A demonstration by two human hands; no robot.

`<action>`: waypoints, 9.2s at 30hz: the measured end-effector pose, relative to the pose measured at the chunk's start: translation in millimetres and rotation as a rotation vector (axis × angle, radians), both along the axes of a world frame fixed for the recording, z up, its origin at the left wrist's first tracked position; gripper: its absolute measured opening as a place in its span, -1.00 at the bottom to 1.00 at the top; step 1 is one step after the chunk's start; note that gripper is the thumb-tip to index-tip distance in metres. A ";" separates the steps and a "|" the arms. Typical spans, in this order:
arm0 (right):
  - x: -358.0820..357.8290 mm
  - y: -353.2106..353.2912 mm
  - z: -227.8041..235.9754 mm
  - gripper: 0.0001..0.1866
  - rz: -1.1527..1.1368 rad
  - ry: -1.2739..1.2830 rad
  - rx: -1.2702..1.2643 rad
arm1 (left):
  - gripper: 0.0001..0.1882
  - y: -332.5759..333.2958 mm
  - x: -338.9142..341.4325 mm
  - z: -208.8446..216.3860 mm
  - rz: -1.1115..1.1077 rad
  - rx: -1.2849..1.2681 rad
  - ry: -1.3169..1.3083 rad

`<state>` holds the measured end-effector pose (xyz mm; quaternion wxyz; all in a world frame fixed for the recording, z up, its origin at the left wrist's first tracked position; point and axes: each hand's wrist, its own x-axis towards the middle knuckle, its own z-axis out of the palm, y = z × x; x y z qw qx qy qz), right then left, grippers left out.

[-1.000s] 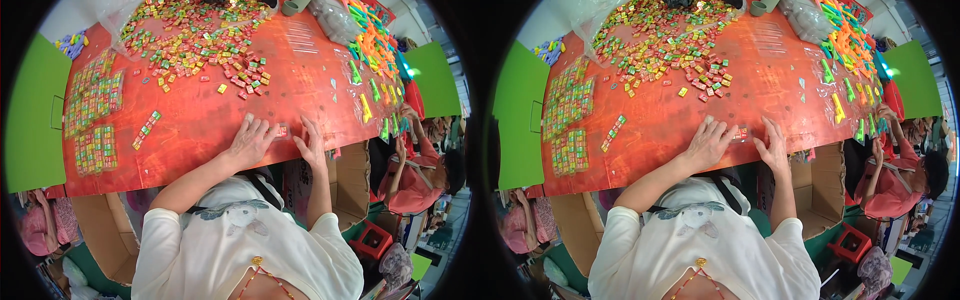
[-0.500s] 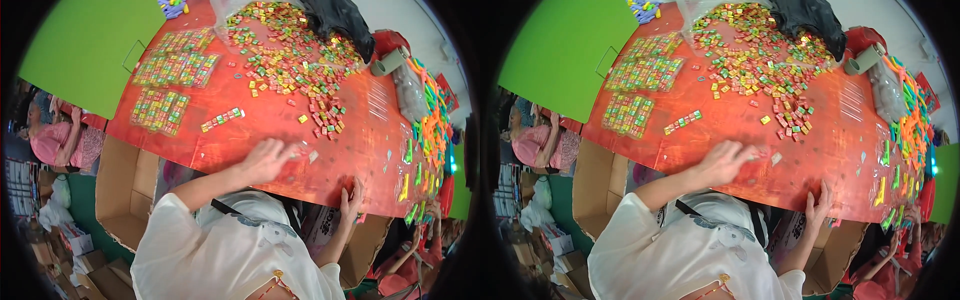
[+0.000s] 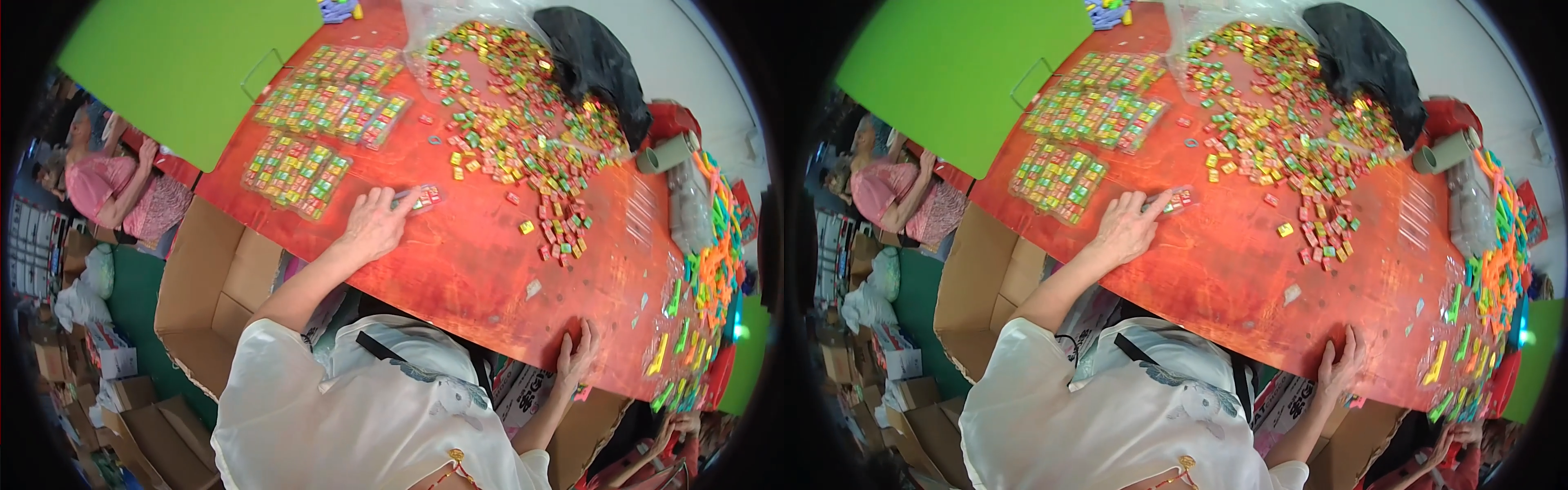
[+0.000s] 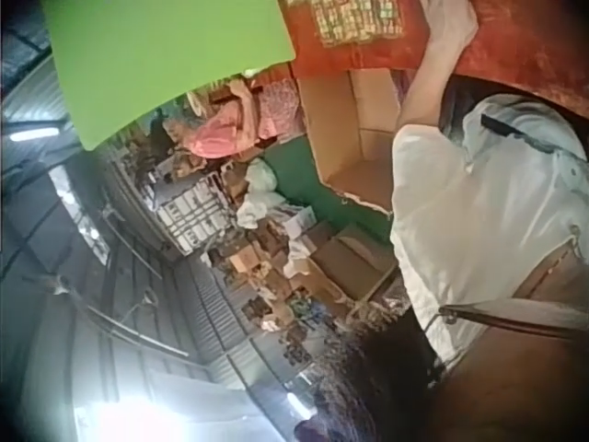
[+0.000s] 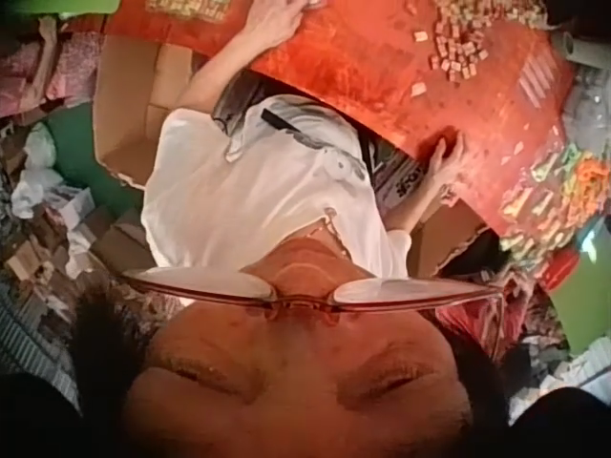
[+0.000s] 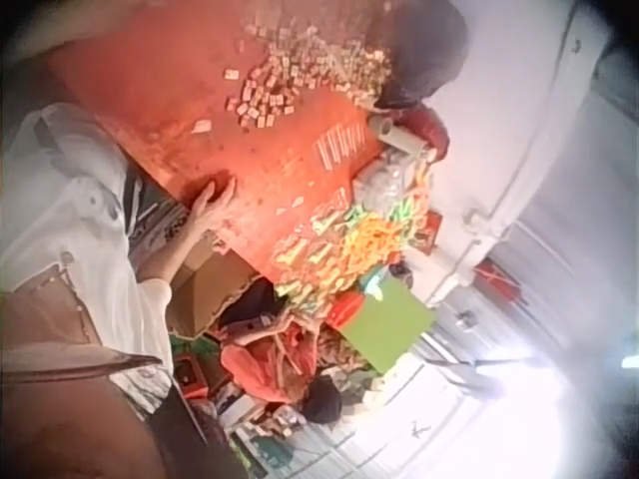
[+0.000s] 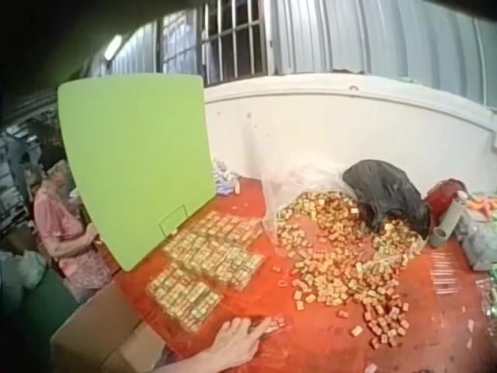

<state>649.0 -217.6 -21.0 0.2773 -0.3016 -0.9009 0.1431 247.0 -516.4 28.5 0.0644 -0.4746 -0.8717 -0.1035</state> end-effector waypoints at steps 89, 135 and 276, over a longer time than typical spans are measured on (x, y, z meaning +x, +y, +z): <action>-206.3 8.6 18.1 -0.44 0.611 -0.217 0.199 | -0.35 159.0 52.0 -61.9 -0.375 0.242 -0.218; -183.0 -76.6 26.2 -0.64 0.209 -0.106 0.152 | -0.46 58.6 63.4 -42.6 -0.094 0.189 -0.195; -250.9 -23.7 49.8 -0.79 0.558 -0.155 0.211 | -0.60 101.2 63.6 -38.5 -0.094 0.195 -0.133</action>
